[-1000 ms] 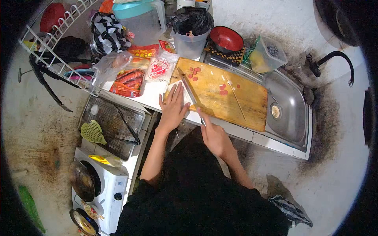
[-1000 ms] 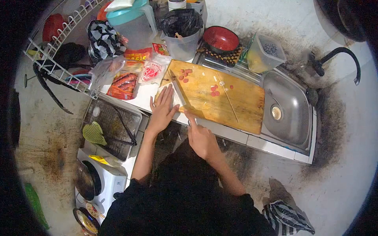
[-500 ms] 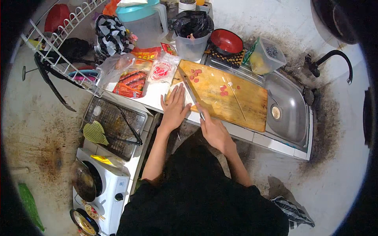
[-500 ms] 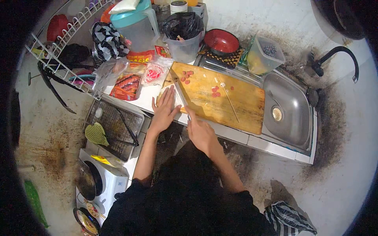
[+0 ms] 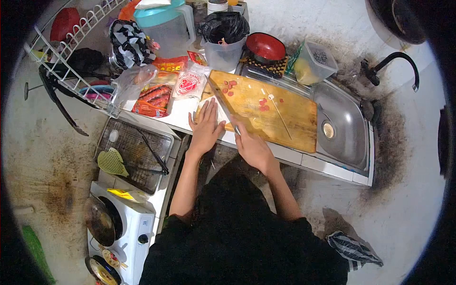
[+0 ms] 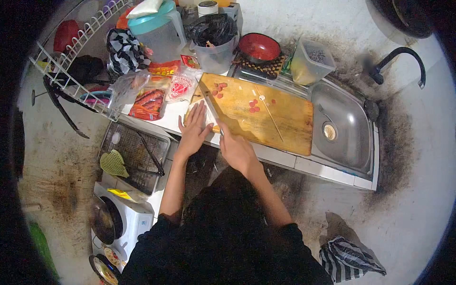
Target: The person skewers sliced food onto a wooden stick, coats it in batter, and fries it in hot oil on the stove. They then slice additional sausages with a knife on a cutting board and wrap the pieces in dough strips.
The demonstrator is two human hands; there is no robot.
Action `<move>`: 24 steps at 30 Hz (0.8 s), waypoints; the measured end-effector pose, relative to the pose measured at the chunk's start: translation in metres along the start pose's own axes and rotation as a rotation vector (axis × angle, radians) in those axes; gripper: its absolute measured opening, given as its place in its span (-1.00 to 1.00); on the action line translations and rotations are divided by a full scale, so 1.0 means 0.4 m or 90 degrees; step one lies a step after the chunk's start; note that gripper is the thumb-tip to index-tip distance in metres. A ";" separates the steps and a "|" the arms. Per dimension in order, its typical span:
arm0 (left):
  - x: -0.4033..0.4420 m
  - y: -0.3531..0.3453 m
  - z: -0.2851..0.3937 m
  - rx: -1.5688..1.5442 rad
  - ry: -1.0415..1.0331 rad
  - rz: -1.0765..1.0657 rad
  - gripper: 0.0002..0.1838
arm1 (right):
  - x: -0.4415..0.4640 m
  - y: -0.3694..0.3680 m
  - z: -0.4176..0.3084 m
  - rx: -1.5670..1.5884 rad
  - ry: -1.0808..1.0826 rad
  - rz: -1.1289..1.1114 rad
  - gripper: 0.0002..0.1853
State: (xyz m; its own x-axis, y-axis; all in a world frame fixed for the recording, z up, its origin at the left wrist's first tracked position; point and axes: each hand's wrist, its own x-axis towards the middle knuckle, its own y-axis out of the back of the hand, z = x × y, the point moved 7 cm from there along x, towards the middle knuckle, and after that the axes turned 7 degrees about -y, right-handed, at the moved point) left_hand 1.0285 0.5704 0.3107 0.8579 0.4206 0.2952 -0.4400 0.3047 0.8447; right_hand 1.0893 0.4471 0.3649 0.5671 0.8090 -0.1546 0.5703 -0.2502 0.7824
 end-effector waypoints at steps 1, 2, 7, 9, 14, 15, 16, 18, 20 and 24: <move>-0.001 -0.003 -0.001 0.005 -0.001 0.001 -0.32 | 0.005 -0.006 0.003 0.010 -0.041 -0.049 -0.50; -0.002 -0.007 -0.003 0.007 -0.001 0.000 -0.32 | 0.005 -0.011 0.002 0.012 -0.041 -0.048 -0.50; -0.001 -0.005 -0.005 0.006 -0.005 0.008 -0.32 | -0.015 -0.010 0.003 -0.020 -0.048 -0.031 -0.48; -0.003 -0.003 -0.006 0.007 -0.004 0.009 -0.32 | -0.043 -0.016 0.015 -0.027 -0.044 -0.028 -0.49; -0.001 -0.005 -0.005 0.008 -0.001 0.006 -0.32 | -0.107 -0.012 0.031 -0.014 -0.032 -0.009 -0.47; -0.002 -0.005 -0.005 0.004 -0.002 0.009 -0.32 | -0.119 -0.012 0.037 0.008 0.009 0.023 -0.46; -0.001 -0.005 -0.005 0.001 -0.003 0.013 -0.32 | -0.129 -0.009 0.037 0.030 0.051 0.056 -0.45; -0.002 -0.004 -0.006 0.003 -0.003 0.010 -0.32 | -0.149 -0.005 0.036 0.029 0.007 0.022 -0.45; -0.002 -0.004 -0.004 0.006 -0.006 0.007 -0.32 | -0.169 -0.009 0.045 0.029 -0.038 -0.010 -0.44; -0.002 -0.003 -0.005 0.005 0.000 -0.001 -0.32 | -0.212 -0.003 0.059 0.032 -0.050 -0.013 -0.44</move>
State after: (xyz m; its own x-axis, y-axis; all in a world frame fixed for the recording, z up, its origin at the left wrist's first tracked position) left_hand 1.0280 0.5715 0.3086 0.8584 0.4201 0.2946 -0.4370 0.2977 0.8488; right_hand 1.0547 0.3663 0.3628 0.5989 0.7703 -0.2189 0.6103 -0.2621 0.7476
